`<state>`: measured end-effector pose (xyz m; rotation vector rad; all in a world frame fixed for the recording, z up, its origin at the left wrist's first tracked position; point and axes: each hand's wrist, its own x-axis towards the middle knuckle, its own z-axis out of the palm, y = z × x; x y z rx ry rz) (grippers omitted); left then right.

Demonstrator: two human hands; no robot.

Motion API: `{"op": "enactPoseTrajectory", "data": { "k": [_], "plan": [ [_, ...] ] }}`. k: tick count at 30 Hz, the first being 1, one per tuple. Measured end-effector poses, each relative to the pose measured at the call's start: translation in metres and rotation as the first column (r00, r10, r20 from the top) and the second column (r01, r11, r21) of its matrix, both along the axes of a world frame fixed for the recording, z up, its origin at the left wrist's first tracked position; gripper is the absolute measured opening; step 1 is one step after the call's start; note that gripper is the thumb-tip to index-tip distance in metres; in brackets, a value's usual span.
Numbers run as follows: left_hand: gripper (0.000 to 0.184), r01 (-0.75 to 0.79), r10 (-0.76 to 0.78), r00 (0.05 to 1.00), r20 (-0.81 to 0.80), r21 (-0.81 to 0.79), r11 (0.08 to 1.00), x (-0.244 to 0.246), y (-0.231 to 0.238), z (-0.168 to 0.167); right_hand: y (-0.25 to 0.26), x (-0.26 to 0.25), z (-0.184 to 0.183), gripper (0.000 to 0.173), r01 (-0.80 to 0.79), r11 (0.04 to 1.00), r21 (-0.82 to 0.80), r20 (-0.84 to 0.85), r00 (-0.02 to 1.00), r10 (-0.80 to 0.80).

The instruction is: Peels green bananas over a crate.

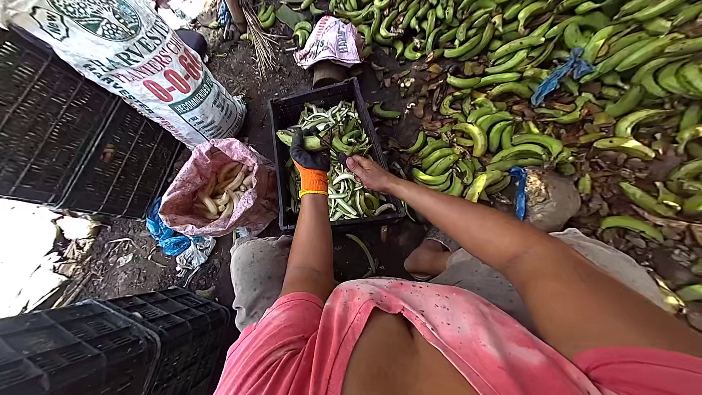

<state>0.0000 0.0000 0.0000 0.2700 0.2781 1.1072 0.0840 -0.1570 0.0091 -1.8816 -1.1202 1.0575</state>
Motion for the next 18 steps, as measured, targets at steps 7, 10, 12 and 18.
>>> {"op": "enactPoseTrajectory", "data": {
  "k": [7,10,12,18],
  "plan": [
    [0.025,0.054,-0.053,0.999,-0.008,0.055,0.997,-0.008,0.002,0.003,-0.003,0.007,-0.007,0.052,0.004,0.996,0.087,-0.017,1.0,-0.002],
    [0.025,0.032,-0.031,0.999,-0.018,0.064,0.997,-0.008,0.001,0.0,-0.008,0.005,-0.006,0.05,0.017,0.997,0.074,-0.055,0.998,-0.012],
    [0.028,0.015,-0.013,1.0,-0.022,0.076,0.997,-0.01,0.003,-0.004,-0.004,0.004,-0.011,0.05,0.007,0.998,0.058,-0.104,0.995,-0.001],
    [0.027,0.103,-0.101,0.995,-0.022,0.275,0.956,-0.01,0.002,-0.019,-0.005,-0.004,-0.016,0.049,0.07,0.997,0.012,-0.282,0.957,-0.064]
  ]
}}
